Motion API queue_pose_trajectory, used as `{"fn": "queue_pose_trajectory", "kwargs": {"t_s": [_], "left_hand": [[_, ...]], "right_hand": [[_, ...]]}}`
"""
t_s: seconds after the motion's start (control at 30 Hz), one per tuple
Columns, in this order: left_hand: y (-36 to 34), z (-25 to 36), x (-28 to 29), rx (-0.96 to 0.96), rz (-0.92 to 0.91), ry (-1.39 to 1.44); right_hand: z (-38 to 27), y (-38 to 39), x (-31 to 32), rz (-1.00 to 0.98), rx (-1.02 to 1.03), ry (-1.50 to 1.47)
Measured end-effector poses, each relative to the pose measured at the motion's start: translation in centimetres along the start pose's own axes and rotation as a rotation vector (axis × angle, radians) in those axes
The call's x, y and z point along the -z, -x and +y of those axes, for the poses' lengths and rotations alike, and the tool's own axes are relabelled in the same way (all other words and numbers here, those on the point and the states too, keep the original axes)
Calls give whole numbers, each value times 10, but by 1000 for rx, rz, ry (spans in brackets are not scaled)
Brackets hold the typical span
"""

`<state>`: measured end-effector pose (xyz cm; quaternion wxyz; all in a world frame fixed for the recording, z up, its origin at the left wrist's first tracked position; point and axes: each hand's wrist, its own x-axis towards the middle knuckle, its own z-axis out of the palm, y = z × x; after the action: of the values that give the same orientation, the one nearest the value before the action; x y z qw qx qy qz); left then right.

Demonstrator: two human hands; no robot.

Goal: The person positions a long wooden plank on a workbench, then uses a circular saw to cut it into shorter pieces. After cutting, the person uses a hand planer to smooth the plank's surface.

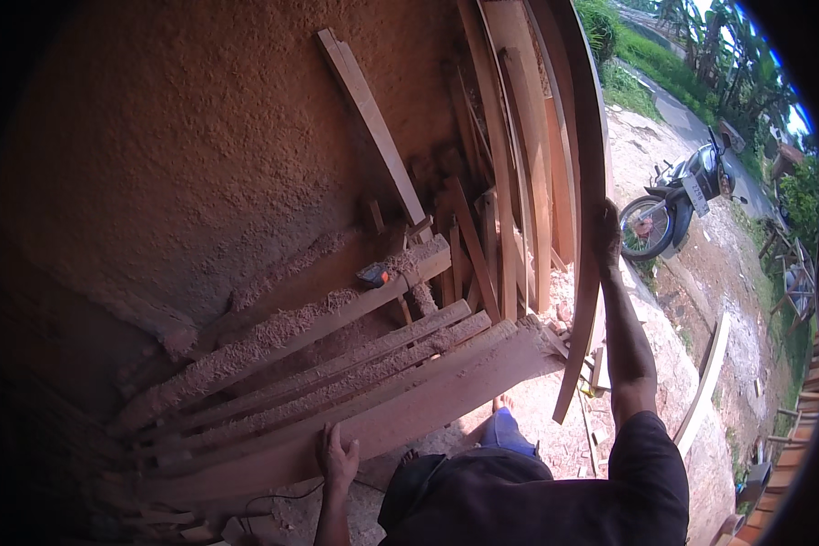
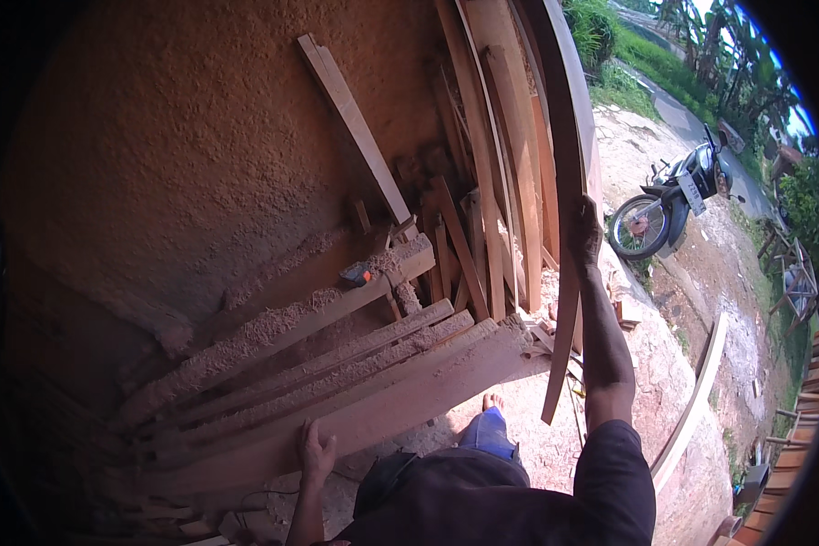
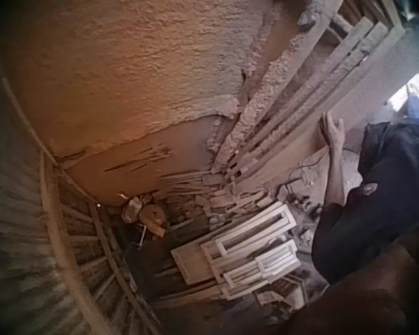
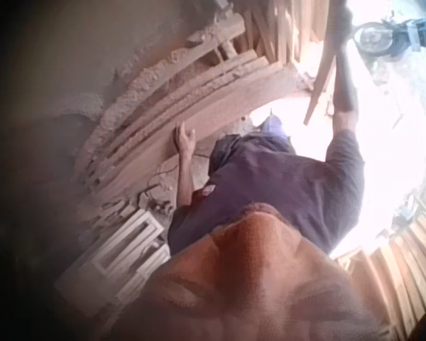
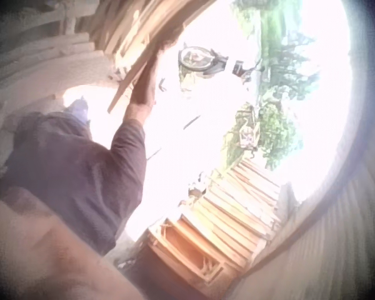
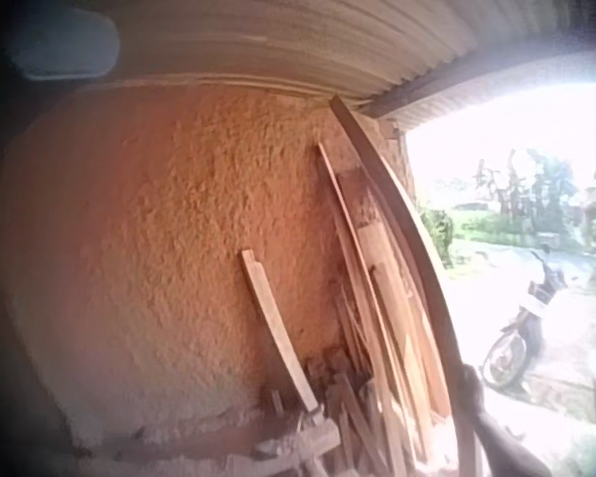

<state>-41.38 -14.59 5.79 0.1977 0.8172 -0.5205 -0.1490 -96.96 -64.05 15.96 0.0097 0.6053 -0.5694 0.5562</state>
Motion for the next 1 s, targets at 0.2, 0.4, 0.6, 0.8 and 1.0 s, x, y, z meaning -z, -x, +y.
{"fn": "queue_pose_trajectory", "kwargs": {"t_s": [0.2,0.4,0.6,0.8,1.0], "left_hand": [[46,72,-63,320,206,-83],[91,121,-87,629,318,138],[94,128,-114,988,454,797],[54,107,-122,1105,629,1282],[11,97,-123,1007,816,1689]], "right_hand": [[174,-145,-116,-204,-139,-744],[283,-234,-197,-274,257,-260],[245,-183,-231,-505,-281,199],[142,-6,-195,-918,-366,-233],[-17,121,-131,-1787,296,-478]]}}
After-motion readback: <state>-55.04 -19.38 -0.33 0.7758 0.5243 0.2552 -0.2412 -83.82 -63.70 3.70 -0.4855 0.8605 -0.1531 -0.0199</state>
